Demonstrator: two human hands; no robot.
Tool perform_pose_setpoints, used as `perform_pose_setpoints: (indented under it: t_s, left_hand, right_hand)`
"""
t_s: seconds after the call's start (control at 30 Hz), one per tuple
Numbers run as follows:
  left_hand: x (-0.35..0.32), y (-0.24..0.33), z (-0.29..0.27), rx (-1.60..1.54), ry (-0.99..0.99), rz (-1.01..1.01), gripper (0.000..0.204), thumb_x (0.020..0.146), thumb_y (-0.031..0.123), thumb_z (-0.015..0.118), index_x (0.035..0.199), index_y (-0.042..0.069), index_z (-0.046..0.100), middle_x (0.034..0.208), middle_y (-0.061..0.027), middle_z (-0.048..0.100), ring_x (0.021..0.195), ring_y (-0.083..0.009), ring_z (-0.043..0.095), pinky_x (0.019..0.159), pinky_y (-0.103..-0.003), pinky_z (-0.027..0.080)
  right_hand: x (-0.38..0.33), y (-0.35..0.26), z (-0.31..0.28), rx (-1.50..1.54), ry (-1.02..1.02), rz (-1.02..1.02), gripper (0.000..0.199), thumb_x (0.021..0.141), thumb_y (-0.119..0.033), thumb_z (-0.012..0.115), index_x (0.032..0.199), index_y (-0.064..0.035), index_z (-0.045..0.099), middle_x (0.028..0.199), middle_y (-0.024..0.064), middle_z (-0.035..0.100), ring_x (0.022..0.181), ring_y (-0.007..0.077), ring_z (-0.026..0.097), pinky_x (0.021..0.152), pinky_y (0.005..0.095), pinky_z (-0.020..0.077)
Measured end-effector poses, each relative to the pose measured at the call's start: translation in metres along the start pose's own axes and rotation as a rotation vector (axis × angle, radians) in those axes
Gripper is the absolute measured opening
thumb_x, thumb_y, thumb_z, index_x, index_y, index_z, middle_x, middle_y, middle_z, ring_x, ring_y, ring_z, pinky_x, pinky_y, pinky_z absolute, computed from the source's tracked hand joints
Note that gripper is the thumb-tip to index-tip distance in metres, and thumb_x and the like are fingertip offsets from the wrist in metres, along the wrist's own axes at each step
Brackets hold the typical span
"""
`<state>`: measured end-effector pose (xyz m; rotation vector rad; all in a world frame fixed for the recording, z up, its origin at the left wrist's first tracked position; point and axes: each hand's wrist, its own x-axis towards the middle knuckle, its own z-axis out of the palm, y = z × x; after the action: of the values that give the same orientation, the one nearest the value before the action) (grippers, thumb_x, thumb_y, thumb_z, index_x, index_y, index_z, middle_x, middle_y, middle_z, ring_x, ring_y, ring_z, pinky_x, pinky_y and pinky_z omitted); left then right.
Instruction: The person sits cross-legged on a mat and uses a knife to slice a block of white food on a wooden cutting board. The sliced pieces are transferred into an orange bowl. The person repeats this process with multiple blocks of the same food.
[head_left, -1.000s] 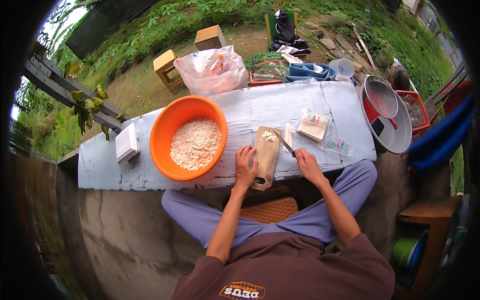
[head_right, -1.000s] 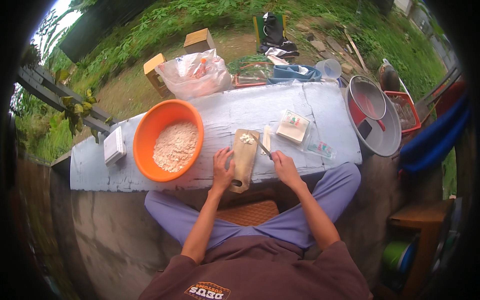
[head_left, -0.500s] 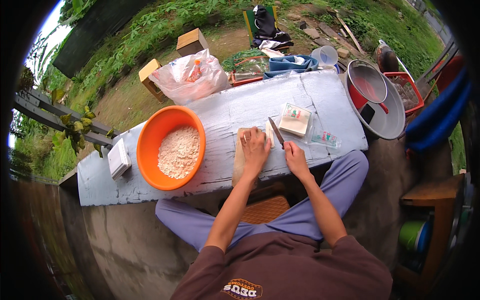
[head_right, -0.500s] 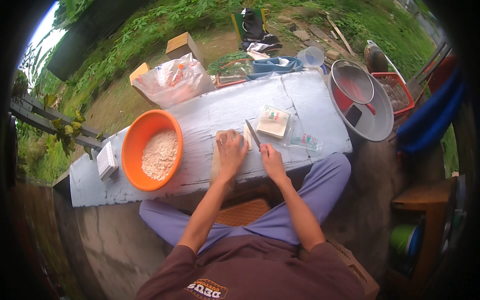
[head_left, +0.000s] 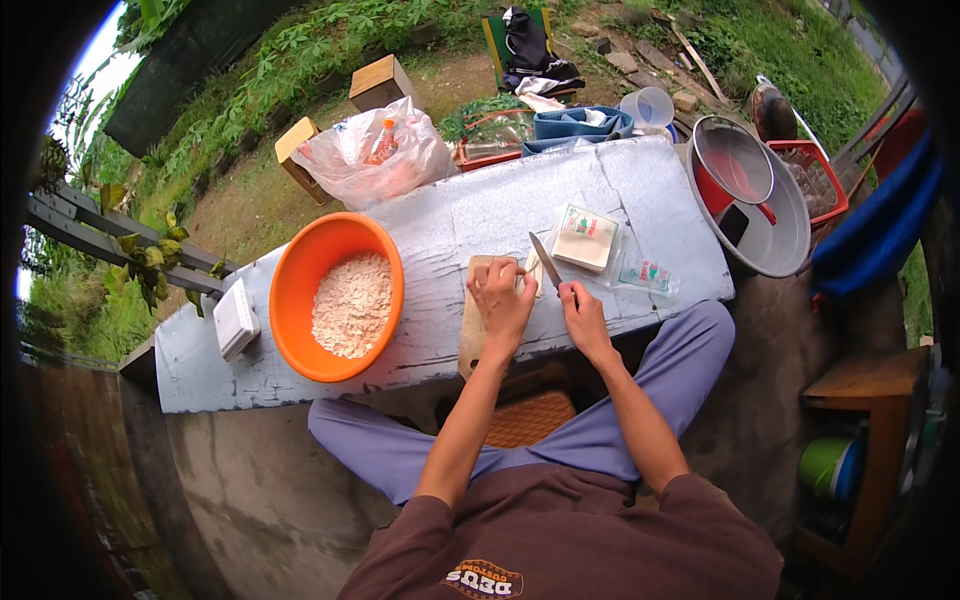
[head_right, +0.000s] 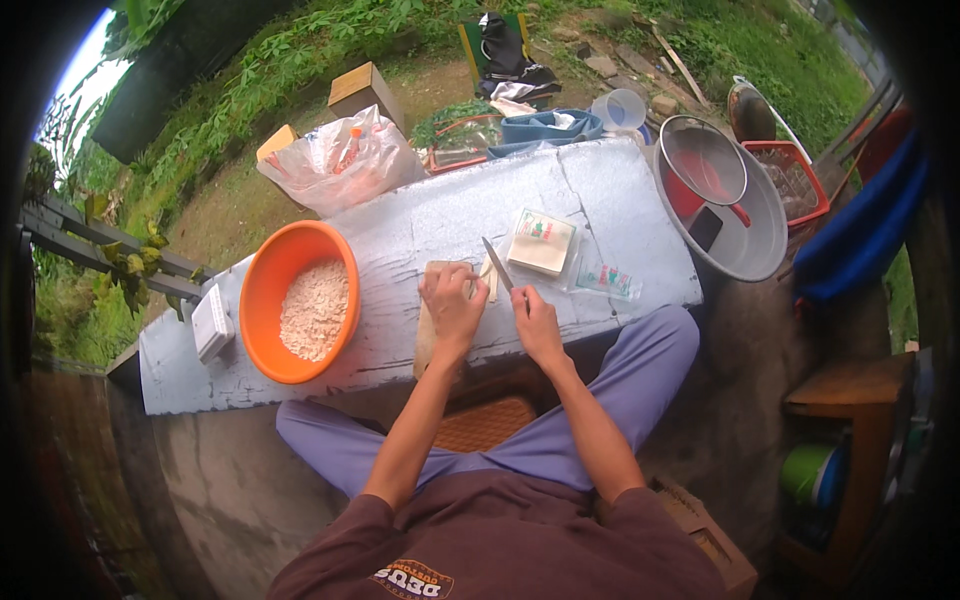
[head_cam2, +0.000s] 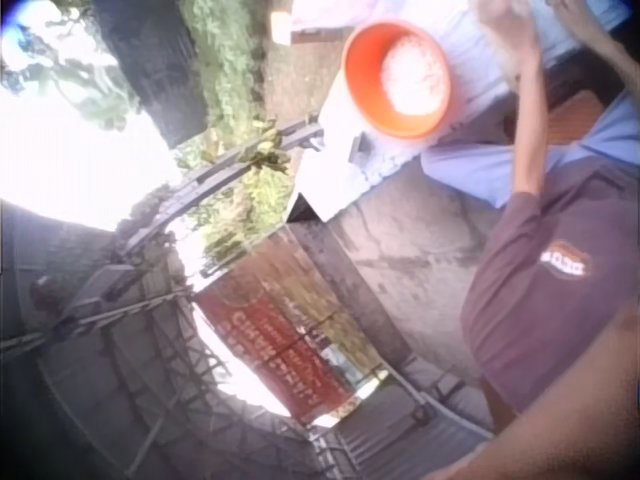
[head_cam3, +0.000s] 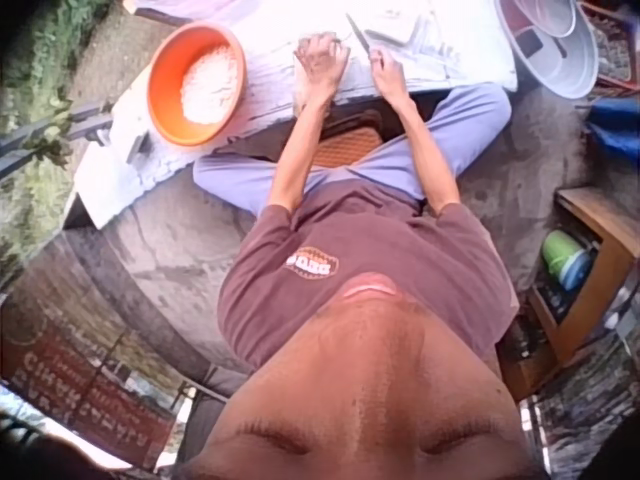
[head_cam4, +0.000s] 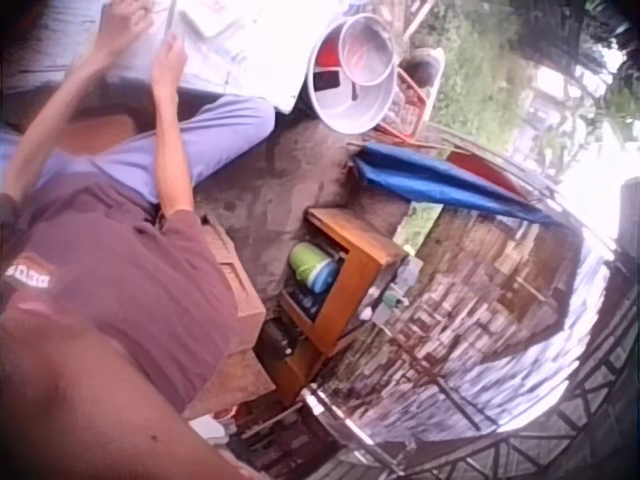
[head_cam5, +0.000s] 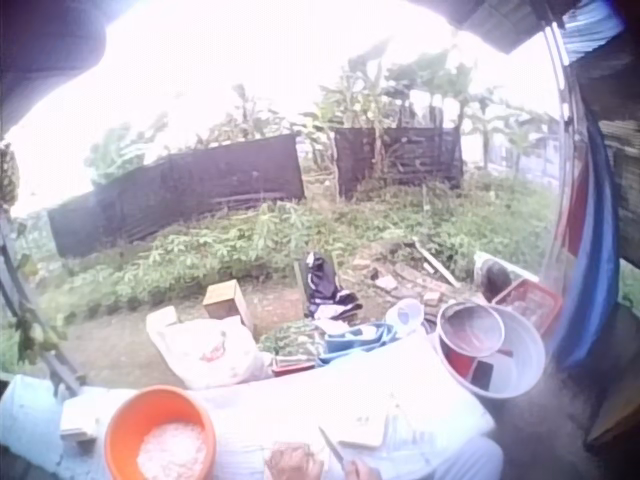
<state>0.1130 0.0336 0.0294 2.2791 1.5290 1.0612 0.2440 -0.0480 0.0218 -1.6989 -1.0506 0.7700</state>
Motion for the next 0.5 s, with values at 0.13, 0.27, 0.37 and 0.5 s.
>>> perform_pose_setpoints:
  t_s: [0.13,0.27,0.37,0.5]
  left_hand:
    - [-0.021,-0.004,-0.050,-0.051,-0.122,-0.208,0.011,0.082,0.020,0.070,0.081,0.009,0.069,0.091,-0.0038,0.066,0.100,-0.0249,0.055,0.092,-0.042,0.037]
    - [-0.053,-0.046,-0.068,0.031,-0.179,-0.227,0.012,0.084,0.021,0.070,0.089,0.010,0.071,0.092,-0.0037,0.063,0.098,-0.0268,0.053,0.092,-0.043,0.037]
    - [-0.058,-0.058,-0.070,0.018,-0.129,-0.188,0.014,0.086,0.020,0.070,0.095,0.011,0.073,0.097,-0.0033,0.063,0.098,-0.0264,0.053,0.093,-0.042,0.038]
    - [-0.056,-0.062,-0.061,-0.043,-0.109,-0.075,0.016,0.088,0.016,0.068,0.102,0.012,0.074,0.098,-0.0038,0.062,0.099,-0.0257,0.052,0.091,-0.041,0.039]
  right_hand:
    - [-0.008,-0.012,-0.008,-0.123,-0.119,-0.020,0.032,0.103,-0.030,0.054,0.097,0.0010,0.058,0.071,0.0214,0.062,0.065,0.0378,0.059,0.062,0.0443,0.0449]
    - [-0.028,-0.025,0.000,-0.313,-0.214,-0.139,0.031,0.103,-0.032,0.053,0.099,-0.0022,0.059,0.076,0.0228,0.065,0.074,0.0446,0.064,0.065,0.0515,0.0467]
    - [-0.042,-0.037,0.009,-0.500,-0.219,-0.196,0.030,0.104,-0.033,0.050,0.100,-0.0042,0.060,0.080,0.0213,0.067,0.076,0.0434,0.065,0.068,0.0531,0.0491]
    - [-0.051,-0.036,0.020,-0.631,-0.183,-0.240,0.028,0.106,-0.028,0.045,0.100,-0.0048,0.060,0.083,0.0209,0.066,0.078,0.0427,0.064,0.068,0.0527,0.0486]
